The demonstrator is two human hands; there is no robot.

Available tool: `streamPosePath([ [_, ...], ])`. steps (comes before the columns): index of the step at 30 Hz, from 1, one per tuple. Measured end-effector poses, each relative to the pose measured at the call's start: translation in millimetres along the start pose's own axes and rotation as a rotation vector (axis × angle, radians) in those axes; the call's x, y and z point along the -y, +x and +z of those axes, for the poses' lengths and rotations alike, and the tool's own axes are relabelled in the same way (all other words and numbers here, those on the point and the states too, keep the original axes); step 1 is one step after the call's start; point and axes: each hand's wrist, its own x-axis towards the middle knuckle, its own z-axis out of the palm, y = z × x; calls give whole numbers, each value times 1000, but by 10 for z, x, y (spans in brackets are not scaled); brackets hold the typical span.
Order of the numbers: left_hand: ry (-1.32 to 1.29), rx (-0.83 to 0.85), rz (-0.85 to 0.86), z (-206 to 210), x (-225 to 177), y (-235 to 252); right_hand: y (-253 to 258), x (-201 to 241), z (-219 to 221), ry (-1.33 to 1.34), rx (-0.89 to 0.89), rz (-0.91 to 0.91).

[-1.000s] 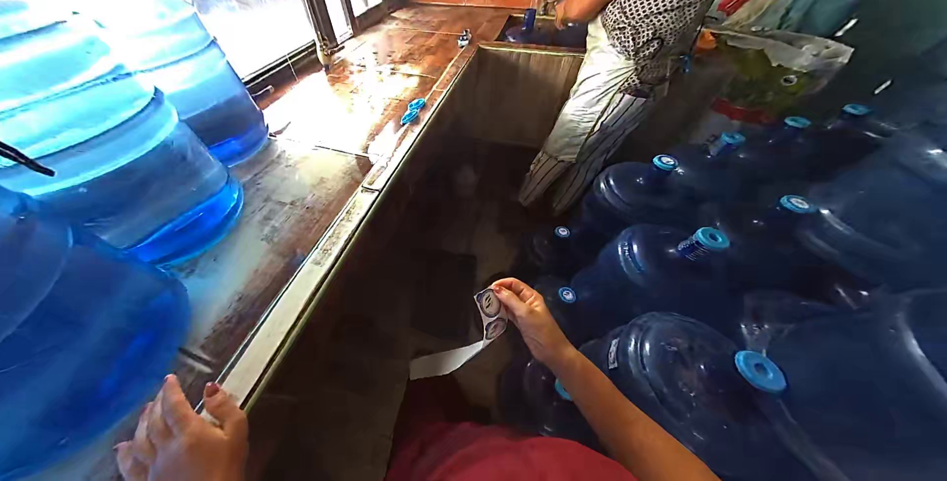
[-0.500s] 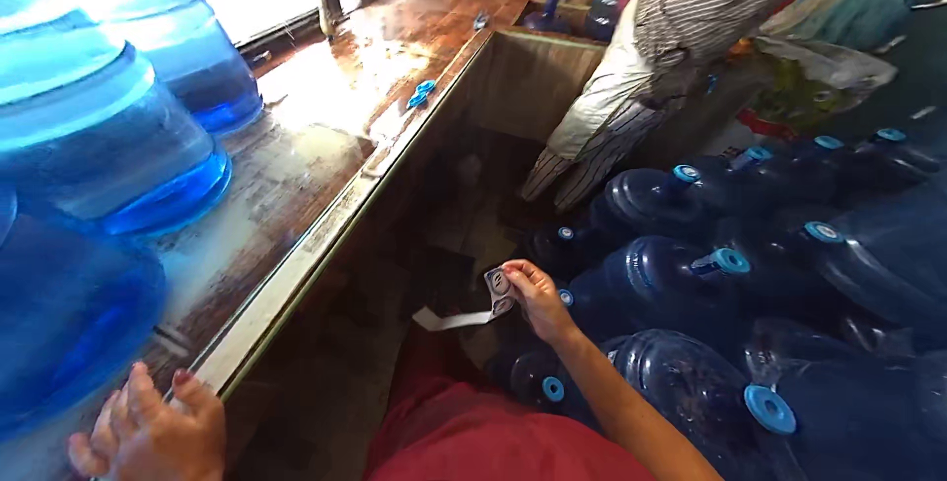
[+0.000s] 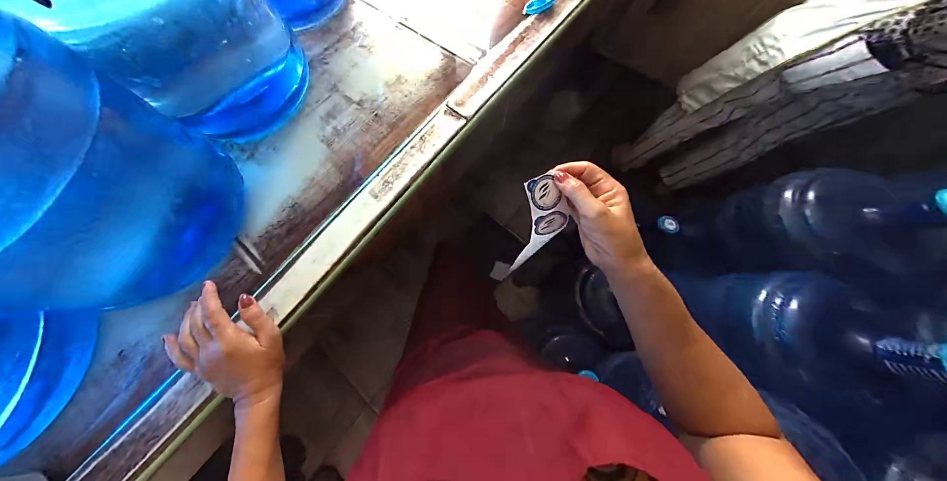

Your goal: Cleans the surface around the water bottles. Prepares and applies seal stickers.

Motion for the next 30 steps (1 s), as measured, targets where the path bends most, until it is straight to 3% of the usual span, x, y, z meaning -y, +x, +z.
streamPosePath([
  [6, 56, 4, -36, 10, -29, -1, 904, 275, 316, 98, 398, 55],
  [13, 94, 58, -100, -30, -90, 60, 1746, 1054, 1043, 214, 880, 9],
  [20, 148, -12, -146, 54, -33, -4, 1952, 1575, 1658, 364, 1120, 397],
  [22, 145, -27, -175, 50, -92, 42, 1977, 1684, 1817, 366, 1153, 425],
  [25, -13, -70, -270, -128, -500, 356, 2016, 1739, 2042, 252, 1173, 235],
  [28, -378, -62, -264, -547, -1219, 905, 2045, 1639, 2231, 47, 1155, -115],
  [30, -616, -11, -228, -844, -1617, 1265, 2050, 1592, 2317, -2, 1183, -212],
])
